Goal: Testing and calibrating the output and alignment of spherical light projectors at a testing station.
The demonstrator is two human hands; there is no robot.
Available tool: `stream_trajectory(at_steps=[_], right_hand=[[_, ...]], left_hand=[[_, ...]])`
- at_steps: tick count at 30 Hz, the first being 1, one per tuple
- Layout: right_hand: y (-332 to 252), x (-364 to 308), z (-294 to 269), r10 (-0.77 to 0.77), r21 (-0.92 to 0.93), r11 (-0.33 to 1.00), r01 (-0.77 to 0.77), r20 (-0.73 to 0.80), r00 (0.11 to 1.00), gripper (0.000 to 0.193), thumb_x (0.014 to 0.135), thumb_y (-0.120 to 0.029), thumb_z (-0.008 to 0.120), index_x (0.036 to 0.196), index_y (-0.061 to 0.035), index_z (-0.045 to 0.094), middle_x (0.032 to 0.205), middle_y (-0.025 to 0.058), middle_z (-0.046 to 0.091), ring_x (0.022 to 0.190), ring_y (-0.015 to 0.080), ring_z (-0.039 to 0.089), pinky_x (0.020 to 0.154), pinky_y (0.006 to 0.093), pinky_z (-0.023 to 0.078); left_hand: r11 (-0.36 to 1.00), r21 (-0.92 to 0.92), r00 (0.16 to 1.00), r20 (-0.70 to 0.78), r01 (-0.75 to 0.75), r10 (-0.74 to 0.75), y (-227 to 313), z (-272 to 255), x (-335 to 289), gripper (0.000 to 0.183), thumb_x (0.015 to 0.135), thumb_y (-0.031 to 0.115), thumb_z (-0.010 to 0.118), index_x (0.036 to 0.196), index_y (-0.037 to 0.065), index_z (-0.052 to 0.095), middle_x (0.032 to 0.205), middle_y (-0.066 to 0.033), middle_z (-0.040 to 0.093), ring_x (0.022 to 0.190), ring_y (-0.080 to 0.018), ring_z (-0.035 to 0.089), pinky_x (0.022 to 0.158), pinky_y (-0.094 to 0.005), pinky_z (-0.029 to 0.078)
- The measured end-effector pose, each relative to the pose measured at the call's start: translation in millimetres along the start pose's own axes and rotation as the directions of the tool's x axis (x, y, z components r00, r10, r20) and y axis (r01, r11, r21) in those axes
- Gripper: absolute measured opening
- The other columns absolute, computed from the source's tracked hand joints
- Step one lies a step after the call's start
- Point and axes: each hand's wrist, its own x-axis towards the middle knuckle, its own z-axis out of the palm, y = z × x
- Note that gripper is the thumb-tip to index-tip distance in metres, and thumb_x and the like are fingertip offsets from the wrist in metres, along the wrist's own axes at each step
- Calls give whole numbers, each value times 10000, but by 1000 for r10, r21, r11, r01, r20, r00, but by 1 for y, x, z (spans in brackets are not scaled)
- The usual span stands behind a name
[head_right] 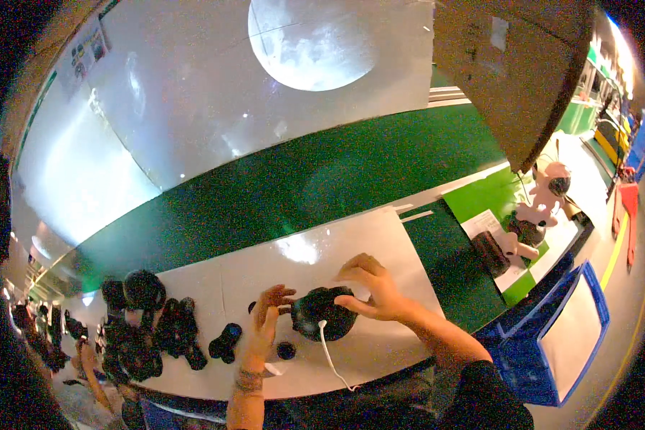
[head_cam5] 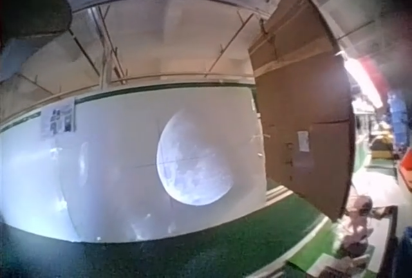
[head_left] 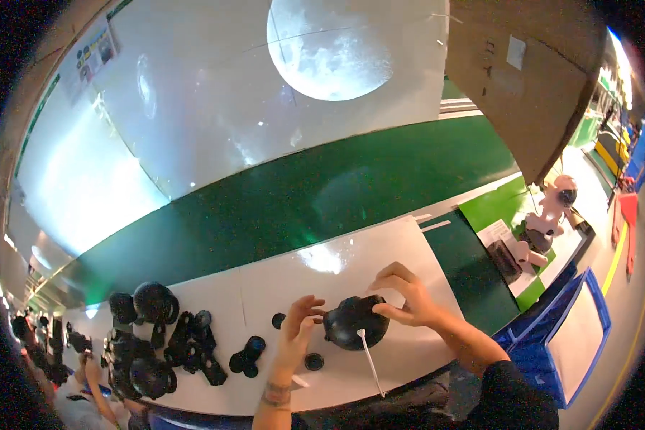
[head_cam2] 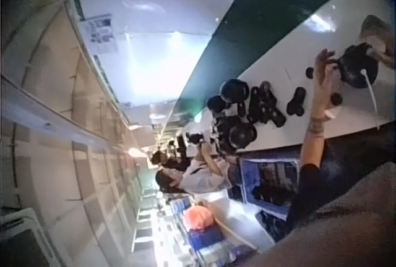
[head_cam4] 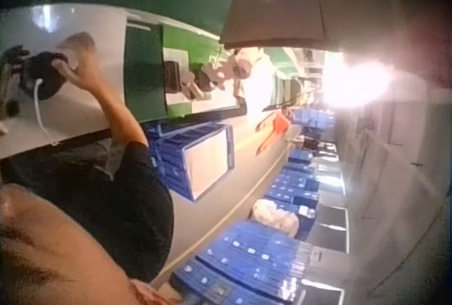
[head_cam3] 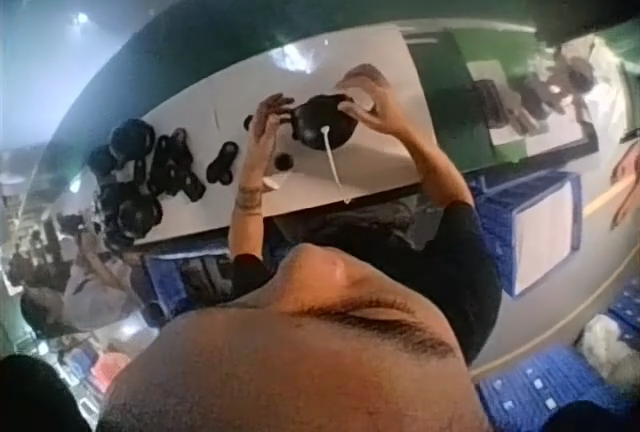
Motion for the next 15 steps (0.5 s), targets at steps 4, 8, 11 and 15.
stream_trajectory(at_steps=[4, 8, 11, 15], right_hand=[[2, -2, -1, 54, 9, 999, -54, -4, 999, 367, 797, -251, 787, 1080, -62, 652, 1039, 156, 612, 988, 325, 581, 873, 416, 471], [2, -3, -1, 72, -4, 997, -72, 27, 997, 376, 799, -252, 786, 1091, -58, 648, 1048, 162, 610, 1002, 329, 578, 882, 419, 470], [3, -4, -4, 76, -2, 997, -76, 30, 997, 380, 799, -256, 785, 1094, -59, 648, 1037, 161, 610, 1005, 329, 574, 885, 426, 465], [-6, 0, -9, -95, -49, 994, 100, 98, 991, 391, 767, -227, 786, 1104, -78, 655, 1054, 135, 598, 1009, 323, 568, 901, 434, 446]], left_hand=[[999, 24, 1000, -13, -21, 21, -1, -3, 0, 437, 989, 245, 552, 1348, 12, 460, 1259, -149, 585, 1072, -223, 604, 928, -344, 488], [998, 55, 1000, -26, -14, 16, -7, -5, -1, 429, 981, 212, 559, 1344, 5, 460, 1247, -144, 596, 1068, -221, 611, 918, -334, 488], [999, 42, 999, -36, 5, -3, -8, -3, 0, 431, 973, 199, 570, 1344, 9, 461, 1240, -141, 601, 1066, -216, 613, 922, -330, 487], [998, 68, 1000, -24, -16, 17, -4, -2, 0, 546, 910, 262, 674, 1351, 19, 462, 1252, -153, 590, 1117, -240, 596, 957, -350, 475]])
